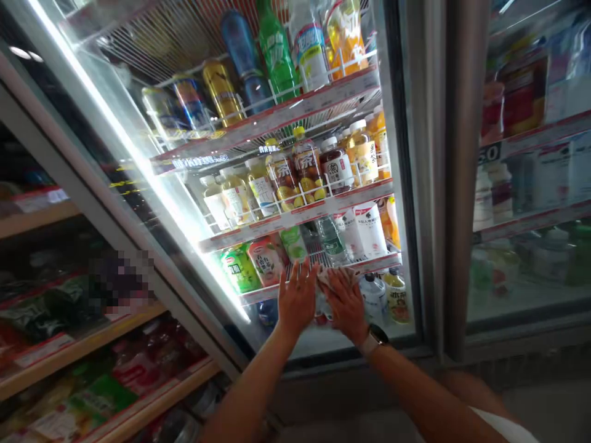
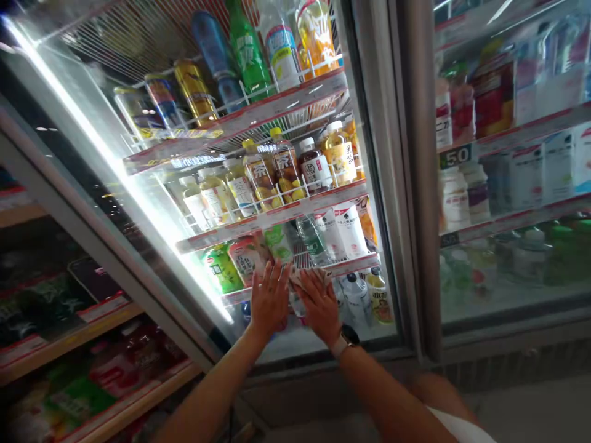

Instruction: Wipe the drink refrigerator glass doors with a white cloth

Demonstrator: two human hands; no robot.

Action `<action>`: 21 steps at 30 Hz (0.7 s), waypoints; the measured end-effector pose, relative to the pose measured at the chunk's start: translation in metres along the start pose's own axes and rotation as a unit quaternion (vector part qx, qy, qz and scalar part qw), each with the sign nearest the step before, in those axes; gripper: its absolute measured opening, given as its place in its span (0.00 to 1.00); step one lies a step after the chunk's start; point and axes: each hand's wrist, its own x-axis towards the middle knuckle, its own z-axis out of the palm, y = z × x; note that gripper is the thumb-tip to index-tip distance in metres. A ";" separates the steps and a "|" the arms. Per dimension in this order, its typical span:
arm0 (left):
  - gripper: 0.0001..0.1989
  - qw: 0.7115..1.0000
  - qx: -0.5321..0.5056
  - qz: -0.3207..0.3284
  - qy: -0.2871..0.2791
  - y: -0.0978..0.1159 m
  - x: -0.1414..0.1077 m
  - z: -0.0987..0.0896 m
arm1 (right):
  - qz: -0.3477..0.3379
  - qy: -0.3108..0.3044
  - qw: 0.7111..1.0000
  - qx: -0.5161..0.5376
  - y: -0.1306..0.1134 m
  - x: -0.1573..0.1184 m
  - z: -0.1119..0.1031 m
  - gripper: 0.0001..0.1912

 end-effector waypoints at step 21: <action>0.31 0.992 0.018 -0.054 0.115 -0.038 -0.014 0.019 | 0.073 0.041 0.996 -0.013 -0.015 0.030 0.007 0.31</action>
